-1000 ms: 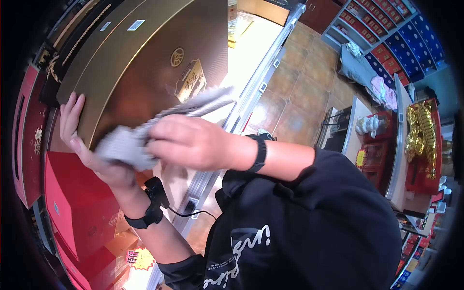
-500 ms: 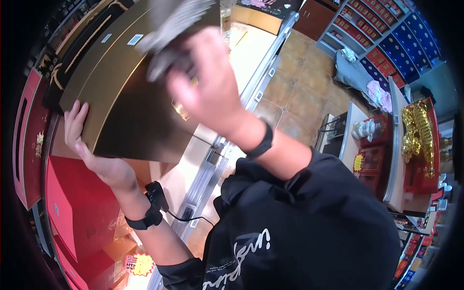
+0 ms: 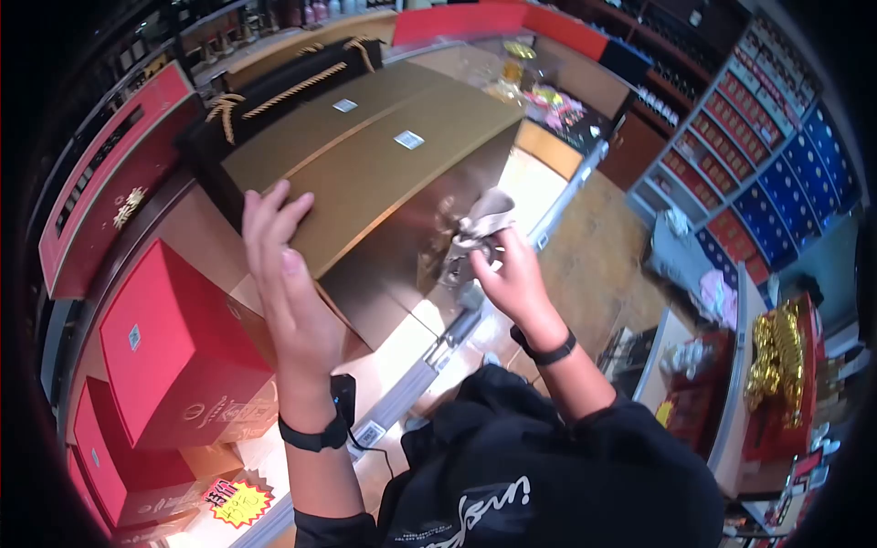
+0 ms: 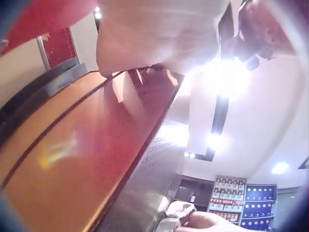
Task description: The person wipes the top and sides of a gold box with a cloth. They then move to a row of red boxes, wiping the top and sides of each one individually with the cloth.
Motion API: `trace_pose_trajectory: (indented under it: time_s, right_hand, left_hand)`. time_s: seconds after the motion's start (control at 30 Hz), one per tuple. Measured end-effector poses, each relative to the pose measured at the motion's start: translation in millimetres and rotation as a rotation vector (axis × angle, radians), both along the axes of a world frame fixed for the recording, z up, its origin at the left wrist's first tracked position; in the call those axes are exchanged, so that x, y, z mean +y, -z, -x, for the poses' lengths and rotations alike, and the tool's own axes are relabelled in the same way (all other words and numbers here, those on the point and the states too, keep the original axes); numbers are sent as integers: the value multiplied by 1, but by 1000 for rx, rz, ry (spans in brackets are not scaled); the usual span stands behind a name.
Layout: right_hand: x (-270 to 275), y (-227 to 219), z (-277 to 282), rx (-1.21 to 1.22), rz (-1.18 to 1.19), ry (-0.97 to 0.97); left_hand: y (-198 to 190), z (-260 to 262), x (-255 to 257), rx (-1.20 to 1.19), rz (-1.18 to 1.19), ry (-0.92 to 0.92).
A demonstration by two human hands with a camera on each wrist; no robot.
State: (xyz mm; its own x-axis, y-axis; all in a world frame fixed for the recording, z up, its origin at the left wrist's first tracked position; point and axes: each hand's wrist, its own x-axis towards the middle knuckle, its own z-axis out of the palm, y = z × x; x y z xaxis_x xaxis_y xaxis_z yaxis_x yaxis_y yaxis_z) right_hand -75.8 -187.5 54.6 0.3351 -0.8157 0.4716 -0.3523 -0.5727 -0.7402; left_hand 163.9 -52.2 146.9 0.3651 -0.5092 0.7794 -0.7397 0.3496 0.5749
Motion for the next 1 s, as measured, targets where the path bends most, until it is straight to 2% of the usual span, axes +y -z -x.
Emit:
trace_pose_trajectory:
  time_s: [0.03,0.1,0.17,0.23,0.3,0.4,0.5,0.53,0.63,0.67,0.8,0.87,1.0]
  right_hand:
    - [10,-23,-5,-132,-25,22]
    - [28,-49,-9,-86,234,16]
    - [44,-56,-12,-126,430,1]
    - [58,-58,-12,-168,462,-110]
    - [71,-73,-15,-107,552,-188]
    - [81,-81,-19,-75,541,-319]
    - [89,-100,-29,31,497,-537]
    - [89,-102,-36,40,517,-618]
    - [99,-102,-51,81,583,-719]
    - [100,-109,-55,126,601,-787]
    - [98,-131,-60,295,587,-1030]
    - [99,-134,-61,365,543,-1126]
    - [107,-152,-60,463,534,-1137]
  left_hand:
    - [-1,3,3,11,-3,-1]
    - [6,12,13,100,93,-47]
    - [28,24,23,213,244,-61]
    - [43,36,51,100,205,-90]
    - [57,54,69,184,223,14]
    - [67,62,98,311,63,172]
    - [47,65,117,781,-149,521]
    - [46,61,119,825,-212,649]
    - [43,60,125,980,-281,811]
    - [55,50,124,654,-299,746]
    - [67,54,133,1067,-400,783]
    - [55,54,137,1161,-436,795]
    - [47,51,136,1278,-414,760]
